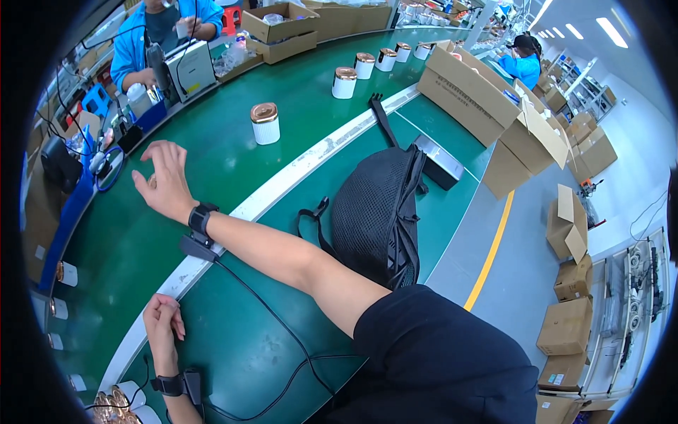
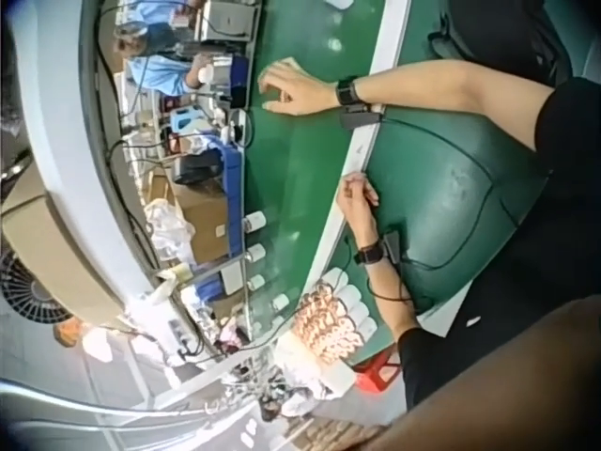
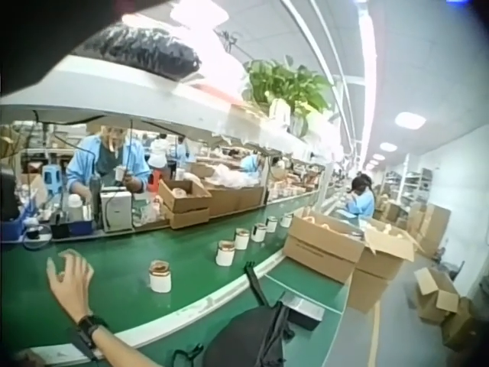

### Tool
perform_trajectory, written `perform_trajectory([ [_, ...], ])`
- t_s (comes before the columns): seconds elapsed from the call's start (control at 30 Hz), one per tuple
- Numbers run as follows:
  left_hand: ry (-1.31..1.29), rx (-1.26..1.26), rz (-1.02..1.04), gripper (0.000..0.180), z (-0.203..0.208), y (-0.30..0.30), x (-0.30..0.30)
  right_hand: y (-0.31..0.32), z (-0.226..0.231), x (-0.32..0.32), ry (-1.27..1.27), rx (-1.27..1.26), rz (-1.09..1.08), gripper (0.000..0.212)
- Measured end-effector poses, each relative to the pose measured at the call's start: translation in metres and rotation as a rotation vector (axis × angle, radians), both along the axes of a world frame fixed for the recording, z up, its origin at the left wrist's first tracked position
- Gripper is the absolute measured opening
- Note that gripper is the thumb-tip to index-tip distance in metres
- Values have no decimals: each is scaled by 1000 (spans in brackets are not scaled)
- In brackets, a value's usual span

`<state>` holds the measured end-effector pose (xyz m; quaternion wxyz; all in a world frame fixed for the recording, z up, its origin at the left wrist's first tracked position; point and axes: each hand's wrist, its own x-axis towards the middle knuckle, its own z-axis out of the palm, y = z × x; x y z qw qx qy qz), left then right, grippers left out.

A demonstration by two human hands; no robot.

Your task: The person picks up a white and gold electronic device from the conveyor belt, inserts a cable into its port, and places it back onto the belt. This process is repeated for several devices, occasionally moving a device aside to reach another.

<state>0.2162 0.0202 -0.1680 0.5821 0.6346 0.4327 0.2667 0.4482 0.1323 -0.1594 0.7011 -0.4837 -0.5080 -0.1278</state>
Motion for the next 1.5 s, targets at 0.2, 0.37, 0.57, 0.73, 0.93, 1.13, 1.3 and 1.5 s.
perform_trajectory([
  [0.2, -375, -58, -110, 27, -6, 22, -25, -40, 49, -54, 112, 22, 556, 38],
  [0.37, -1041, 298, -122, 58, 62, 11, 7, -125, 53, -178, 5, -264, 827, 80],
  [0.57, -660, 514, 216, 58, 88, -15, 12, -128, 59, -168, -60, -26, 847, 74],
  [0.73, -358, 845, -86, 41, 47, -28, 10, -135, 28, -105, -640, 207, 1071, 65],
  [0.93, -109, 489, -256, 36, 35, -26, 35, -118, -6, -59, -835, -216, 1136, 61],
  [1.13, -566, -96, -267, 44, 23, 17, -6, -126, 24, -107, -801, -787, 913, 58],
  [1.3, -630, -505, -411, 56, 22, 20, 42, -89, -36, -102, -478, -815, 509, 58],
  [1.5, -617, -532, -378, 70, 39, 6, 65, -62, -49, -117, -56, -890, -93, 61],
])
